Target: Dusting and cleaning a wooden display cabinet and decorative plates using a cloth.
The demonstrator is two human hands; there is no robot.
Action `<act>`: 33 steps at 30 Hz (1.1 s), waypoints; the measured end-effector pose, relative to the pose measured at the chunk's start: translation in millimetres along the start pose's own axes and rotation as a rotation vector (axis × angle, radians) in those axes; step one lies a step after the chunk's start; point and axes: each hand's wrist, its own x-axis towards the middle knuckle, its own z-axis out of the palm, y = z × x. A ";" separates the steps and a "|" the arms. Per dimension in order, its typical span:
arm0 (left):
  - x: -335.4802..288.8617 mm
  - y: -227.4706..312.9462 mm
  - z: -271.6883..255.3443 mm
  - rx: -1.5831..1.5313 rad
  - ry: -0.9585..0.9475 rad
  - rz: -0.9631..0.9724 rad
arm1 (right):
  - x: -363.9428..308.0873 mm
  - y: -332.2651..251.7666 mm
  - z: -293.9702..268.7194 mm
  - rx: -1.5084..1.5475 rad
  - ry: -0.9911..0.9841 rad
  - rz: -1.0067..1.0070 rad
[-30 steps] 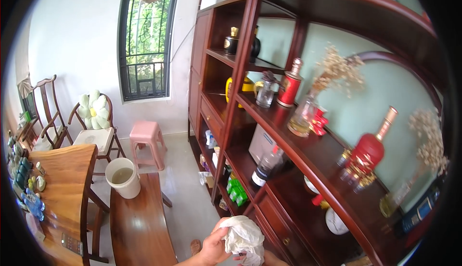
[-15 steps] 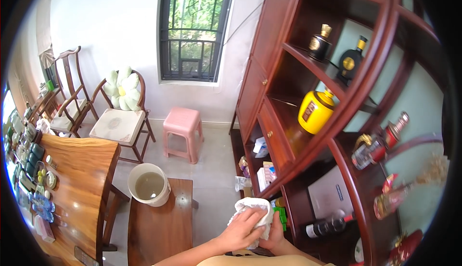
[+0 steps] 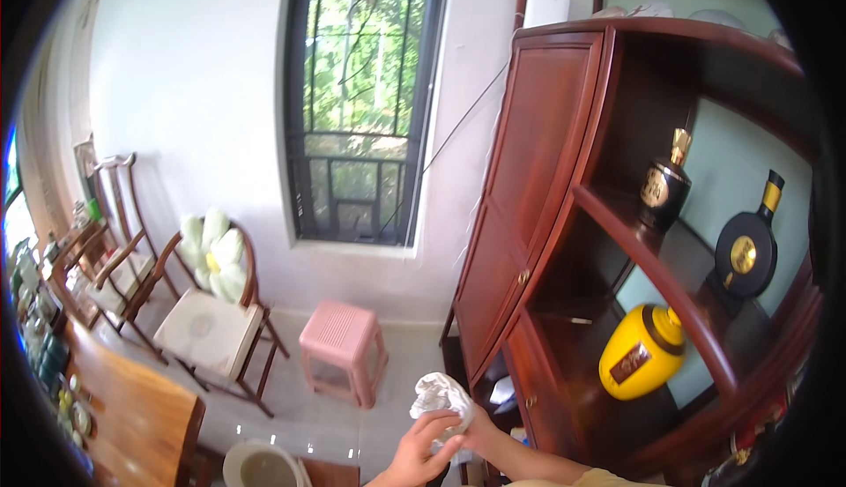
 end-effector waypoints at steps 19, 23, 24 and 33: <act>343.2 -195.0 -13.3 -0.484 -0.192 0.027 | 78.0 -420.1 225.3 -2.569 2.032 -1.537; 386.8 -228.2 -27.0 -0.479 -0.232 -0.018 | 102.7 -447.2 238.1 -2.615 2.243 -1.417; 395.9 -233.2 -25.3 -0.521 -0.227 -0.073 | 110.4 -463.1 251.7 -2.599 2.292 -1.439; 425.7 -298.8 -10.5 -0.600 -0.400 -0.193 | 134.1 -578.1 348.0 -2.564 2.607 -1.565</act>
